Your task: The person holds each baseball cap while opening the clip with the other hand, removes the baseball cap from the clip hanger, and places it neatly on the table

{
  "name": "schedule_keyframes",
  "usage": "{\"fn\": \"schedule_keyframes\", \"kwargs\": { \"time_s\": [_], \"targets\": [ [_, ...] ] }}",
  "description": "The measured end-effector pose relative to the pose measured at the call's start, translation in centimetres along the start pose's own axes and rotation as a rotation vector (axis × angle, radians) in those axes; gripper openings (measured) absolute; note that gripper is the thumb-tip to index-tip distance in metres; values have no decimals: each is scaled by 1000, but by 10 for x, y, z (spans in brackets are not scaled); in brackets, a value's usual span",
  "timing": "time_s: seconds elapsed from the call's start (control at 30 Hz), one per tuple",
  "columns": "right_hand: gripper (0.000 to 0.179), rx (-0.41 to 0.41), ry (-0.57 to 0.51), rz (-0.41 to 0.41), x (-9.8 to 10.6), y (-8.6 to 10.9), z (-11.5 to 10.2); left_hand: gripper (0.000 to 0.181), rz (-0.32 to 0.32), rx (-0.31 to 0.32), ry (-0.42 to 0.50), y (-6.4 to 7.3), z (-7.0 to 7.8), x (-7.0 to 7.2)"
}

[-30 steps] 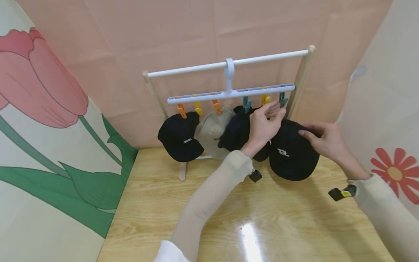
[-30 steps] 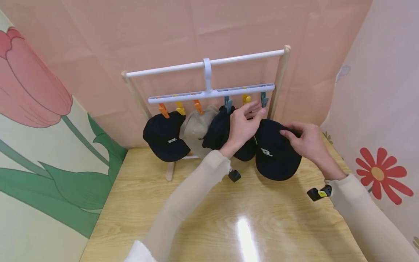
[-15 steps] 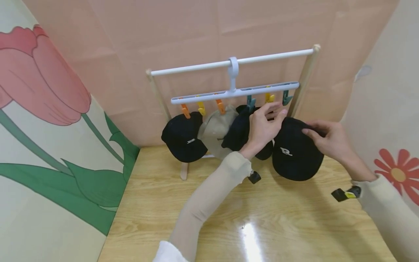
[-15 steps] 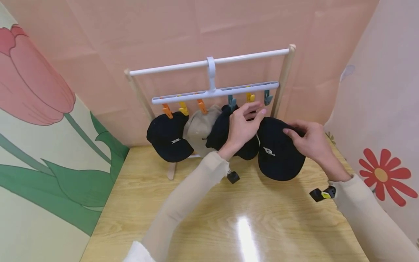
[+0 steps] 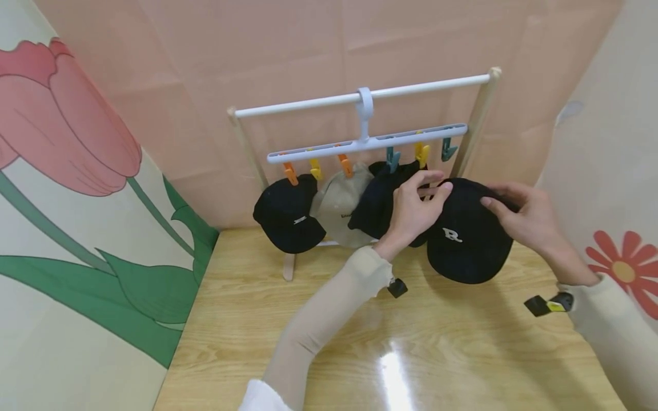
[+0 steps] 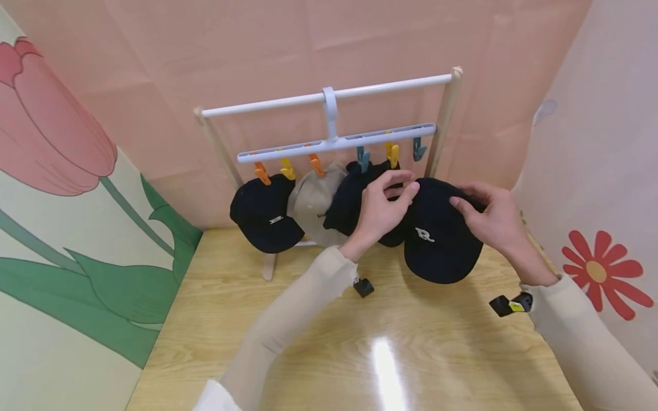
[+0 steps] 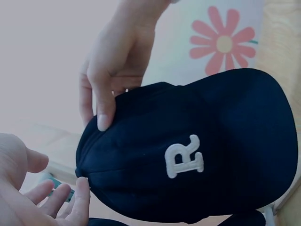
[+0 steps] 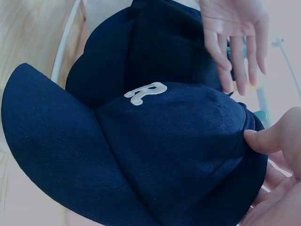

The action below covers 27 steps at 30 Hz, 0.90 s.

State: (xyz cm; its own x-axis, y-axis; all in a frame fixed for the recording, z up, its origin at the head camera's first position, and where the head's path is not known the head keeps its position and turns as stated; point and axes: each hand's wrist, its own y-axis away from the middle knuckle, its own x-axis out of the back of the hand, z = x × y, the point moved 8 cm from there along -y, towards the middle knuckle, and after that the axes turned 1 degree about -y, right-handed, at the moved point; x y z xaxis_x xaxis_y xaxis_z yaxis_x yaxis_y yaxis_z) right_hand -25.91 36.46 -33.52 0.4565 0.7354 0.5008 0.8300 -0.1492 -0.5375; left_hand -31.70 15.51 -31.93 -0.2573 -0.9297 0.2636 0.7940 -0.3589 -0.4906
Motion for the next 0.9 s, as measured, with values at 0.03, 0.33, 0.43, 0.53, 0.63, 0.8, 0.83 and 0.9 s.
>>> {"fn": "schedule_keyframes", "kwargs": {
  "time_s": [0.03, 0.33, 0.43, 0.53, 0.63, 0.8, 0.83, 0.9],
  "targets": [
    [24, -1, 0, -4, 0, 0, -1, 30, -2, 3, 5, 1, -1, 0],
    [21, -10, 0, 12, 6, -1, -6, 28, -3, 17, 26, 13, -12, -3],
    [19, -5, -10, 23, 9, -1, -9, 28, -8, 25, 40, 18, -16, -7],
    [18, -8, -23, 31, 11, 1, -9, 27, -22, 39, 42, 24, -20, -10],
    [19, -6, -31, 43, 14, 2, -11, 26, -33, 47, 33, 29, -25, -13],
    [18, -7, -31, 59, 17, 2, -14, 25, -41, 54, 17, 34, -29, -14],
    [17, -4, -30, 60, 18, 2, -15, 25, -44, 58, 18, 35, -30, -14],
    [17, -2, -33, 67, 18, 1, -15, 26, -51, 65, 23, 37, -32, -15]
  ]
}}
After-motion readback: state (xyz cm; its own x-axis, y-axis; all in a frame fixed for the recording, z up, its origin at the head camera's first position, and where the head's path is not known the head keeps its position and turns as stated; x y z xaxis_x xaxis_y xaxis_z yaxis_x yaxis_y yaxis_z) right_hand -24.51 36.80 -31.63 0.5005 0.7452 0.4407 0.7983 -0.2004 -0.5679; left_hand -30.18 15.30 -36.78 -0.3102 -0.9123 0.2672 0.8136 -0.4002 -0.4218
